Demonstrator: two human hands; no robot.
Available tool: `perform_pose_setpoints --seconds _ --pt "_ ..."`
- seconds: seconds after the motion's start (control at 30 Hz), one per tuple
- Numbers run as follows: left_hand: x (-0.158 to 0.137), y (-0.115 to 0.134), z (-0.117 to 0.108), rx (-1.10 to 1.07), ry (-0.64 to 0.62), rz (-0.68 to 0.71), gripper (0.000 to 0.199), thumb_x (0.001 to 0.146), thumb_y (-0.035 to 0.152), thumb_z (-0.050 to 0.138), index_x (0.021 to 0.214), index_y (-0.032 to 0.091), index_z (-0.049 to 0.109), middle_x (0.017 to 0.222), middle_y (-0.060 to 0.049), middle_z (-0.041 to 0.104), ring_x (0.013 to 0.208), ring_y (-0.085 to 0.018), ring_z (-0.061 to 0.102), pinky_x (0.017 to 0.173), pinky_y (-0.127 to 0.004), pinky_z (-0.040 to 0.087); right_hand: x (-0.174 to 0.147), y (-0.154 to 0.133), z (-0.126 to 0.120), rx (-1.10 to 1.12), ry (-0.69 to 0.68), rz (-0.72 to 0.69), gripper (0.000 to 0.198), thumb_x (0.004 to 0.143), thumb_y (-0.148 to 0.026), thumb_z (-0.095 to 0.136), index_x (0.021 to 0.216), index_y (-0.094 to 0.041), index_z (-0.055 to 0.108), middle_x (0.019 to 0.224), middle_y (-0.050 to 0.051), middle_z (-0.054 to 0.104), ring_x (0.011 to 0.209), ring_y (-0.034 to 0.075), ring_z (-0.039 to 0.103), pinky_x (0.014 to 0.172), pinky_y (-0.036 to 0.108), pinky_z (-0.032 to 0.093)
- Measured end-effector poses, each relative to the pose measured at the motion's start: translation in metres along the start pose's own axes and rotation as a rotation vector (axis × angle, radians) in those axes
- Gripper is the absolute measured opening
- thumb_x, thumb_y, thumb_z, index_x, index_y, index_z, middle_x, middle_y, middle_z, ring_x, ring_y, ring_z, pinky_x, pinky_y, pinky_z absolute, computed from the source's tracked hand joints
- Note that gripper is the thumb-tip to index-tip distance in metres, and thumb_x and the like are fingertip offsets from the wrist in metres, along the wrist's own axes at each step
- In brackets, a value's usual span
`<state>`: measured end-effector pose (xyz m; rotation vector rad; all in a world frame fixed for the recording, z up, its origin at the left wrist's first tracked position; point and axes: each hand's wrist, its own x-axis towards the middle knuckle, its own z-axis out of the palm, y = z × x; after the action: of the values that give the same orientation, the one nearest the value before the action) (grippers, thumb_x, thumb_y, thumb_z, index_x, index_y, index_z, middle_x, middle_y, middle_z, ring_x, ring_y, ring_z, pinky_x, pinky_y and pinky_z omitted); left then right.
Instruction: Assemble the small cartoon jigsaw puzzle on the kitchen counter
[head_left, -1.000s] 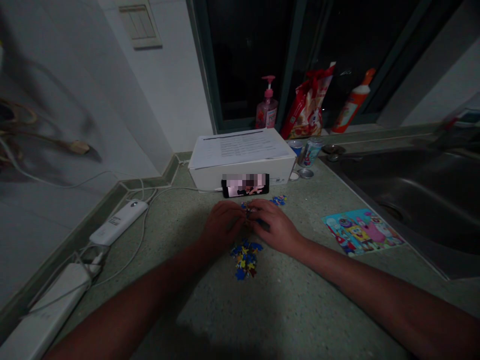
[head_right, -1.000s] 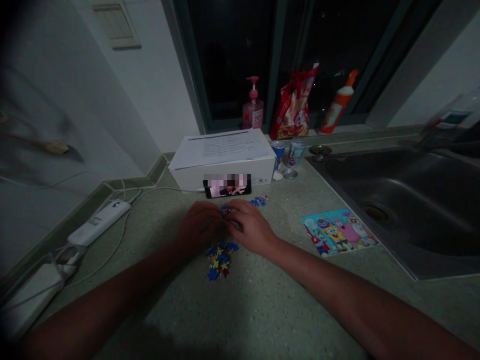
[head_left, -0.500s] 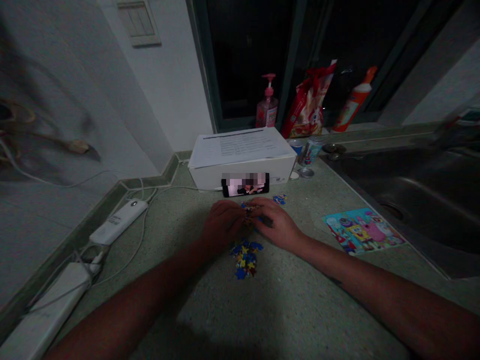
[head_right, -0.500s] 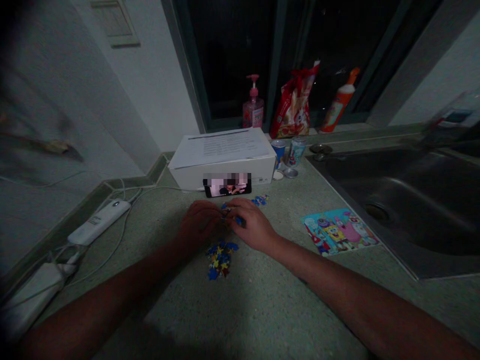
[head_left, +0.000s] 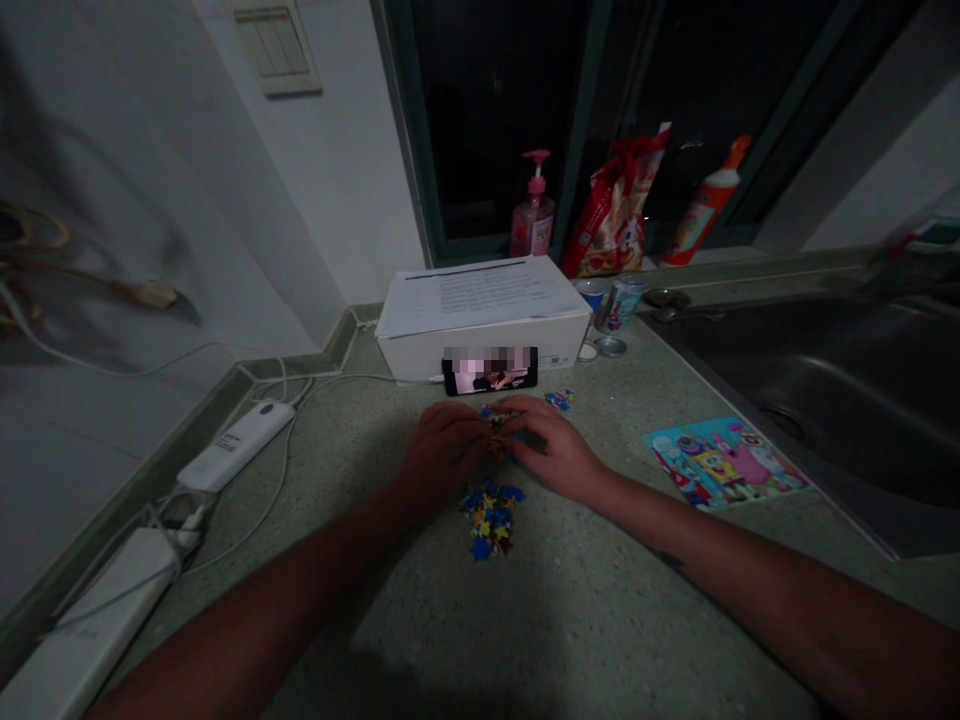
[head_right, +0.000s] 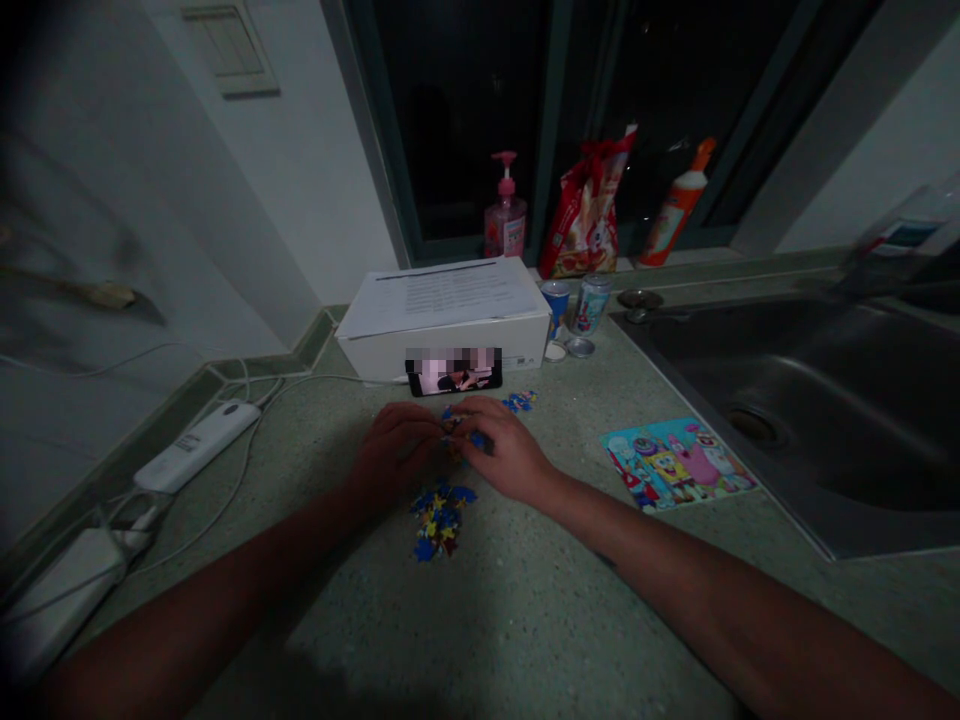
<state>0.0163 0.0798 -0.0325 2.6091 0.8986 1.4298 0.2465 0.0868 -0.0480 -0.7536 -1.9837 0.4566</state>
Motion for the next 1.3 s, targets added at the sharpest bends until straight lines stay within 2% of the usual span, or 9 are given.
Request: perform_pose_setpoints --seconds 0.47,0.73,1.03,1.3 --pt "0.0 0.003 -0.001 0.04 -0.047 -0.059 0.012 0.102 0.023 0.065 0.111 0.022 0.072 0.102 -0.006 0.074 0.099 -0.022 0.068 0.092 -0.042 0.058 0.0 0.0 0.001 0.011 0.094 0.016 0.011 0.095 -0.02 0.073 0.103 -0.027 0.073 0.121 0.007 0.076 0.119 0.025 0.07 0.102 0.051 0.057" --pt "-0.003 0.0 0.0 0.028 -0.067 -0.128 0.013 0.102 0.027 0.065 0.114 0.025 0.07 0.103 -0.005 0.074 0.1 -0.022 0.068 0.092 -0.044 0.058 0.002 -0.004 -0.001 -0.011 0.099 0.014 0.008 0.096 -0.023 0.072 0.103 -0.028 0.073 0.119 0.005 0.076 0.117 0.025 0.07 0.101 0.053 0.057" --pt "-0.004 -0.002 0.002 0.034 -0.062 -0.127 0.013 0.102 0.027 0.065 0.113 0.024 0.071 0.102 -0.005 0.074 0.099 -0.022 0.068 0.092 -0.044 0.058 0.003 -0.009 -0.004 -0.111 0.102 -0.04 0.011 0.097 -0.023 0.07 0.107 -0.027 0.071 0.121 0.007 0.075 0.121 0.026 0.069 0.104 0.054 0.056" --pt "-0.003 -0.001 0.0 0.038 -0.084 -0.128 0.013 0.102 0.026 0.065 0.113 0.026 0.07 0.104 -0.005 0.075 0.099 -0.023 0.069 0.093 -0.045 0.057 0.003 -0.011 -0.005 -0.13 0.103 -0.017 0.012 0.097 -0.023 0.069 0.107 -0.028 0.072 0.122 0.007 0.076 0.121 0.028 0.069 0.105 0.056 0.055"
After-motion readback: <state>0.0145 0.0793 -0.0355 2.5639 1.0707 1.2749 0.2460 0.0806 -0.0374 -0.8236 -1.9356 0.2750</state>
